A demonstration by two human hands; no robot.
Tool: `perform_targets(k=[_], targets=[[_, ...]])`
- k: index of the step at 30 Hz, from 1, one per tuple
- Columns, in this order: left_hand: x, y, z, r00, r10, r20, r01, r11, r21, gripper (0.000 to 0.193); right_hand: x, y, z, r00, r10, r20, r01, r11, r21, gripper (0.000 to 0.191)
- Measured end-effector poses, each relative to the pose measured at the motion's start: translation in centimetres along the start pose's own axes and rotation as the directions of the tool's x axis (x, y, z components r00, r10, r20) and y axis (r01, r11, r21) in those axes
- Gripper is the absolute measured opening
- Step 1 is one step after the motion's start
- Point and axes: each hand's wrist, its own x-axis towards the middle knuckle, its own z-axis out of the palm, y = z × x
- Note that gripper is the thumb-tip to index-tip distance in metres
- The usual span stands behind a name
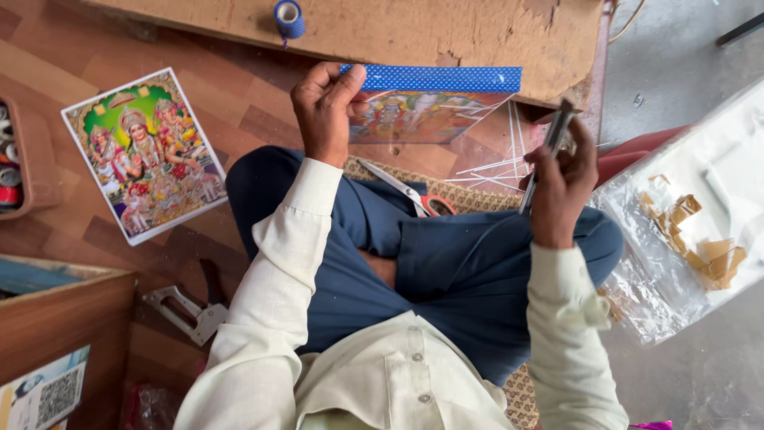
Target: The person sits on the floor and assembles picture frames by applying blue patterned tape to the edges of printed images. They use scissors to trim excess tape and a utility knife to cut the tape roll, then place the taped images onto cardboard backing.
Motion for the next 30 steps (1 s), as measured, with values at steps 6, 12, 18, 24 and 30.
perform_targets(k=[6, 12, 18, 24, 30], targets=[[-2.3, 0.4, -0.3, 1.0, -0.003, -0.013, 0.003, 1.0, -0.013, 0.016, -4.8, -5.8, 4.9, 0.902, -0.296, 0.313, 0.405, 0.83, -0.383, 0.053], [-3.6, 0.4, -0.6, 0.999, 0.052, 0.008, -0.053, 0.998, 0.033, 0.019, -4.0, -6.5, 6.5, 0.863, -0.335, 0.378, 0.486, 0.754, -0.443, 0.051], [-3.4, 0.2, -0.7, 0.998, 0.061, 0.007, -0.061, 0.998, 0.025, 0.017, -3.8, -6.7, 6.2, 0.85, -0.336, 0.405, 0.501, 0.753, -0.426, 0.053], [-3.5, 0.4, -0.6, 0.997, 0.068, 0.029, -0.068, 0.997, 0.02, 0.019, -3.7, -7.4, 6.4, 0.856, -0.304, 0.418, 0.487, 0.745, -0.456, 0.055], [-3.3, 0.5, -0.5, 0.997, 0.068, 0.038, -0.07, 0.996, 0.056, 0.018, -3.4, -8.0, 6.4, 0.848, -0.293, 0.441, 0.499, 0.72, -0.482, 0.057]])
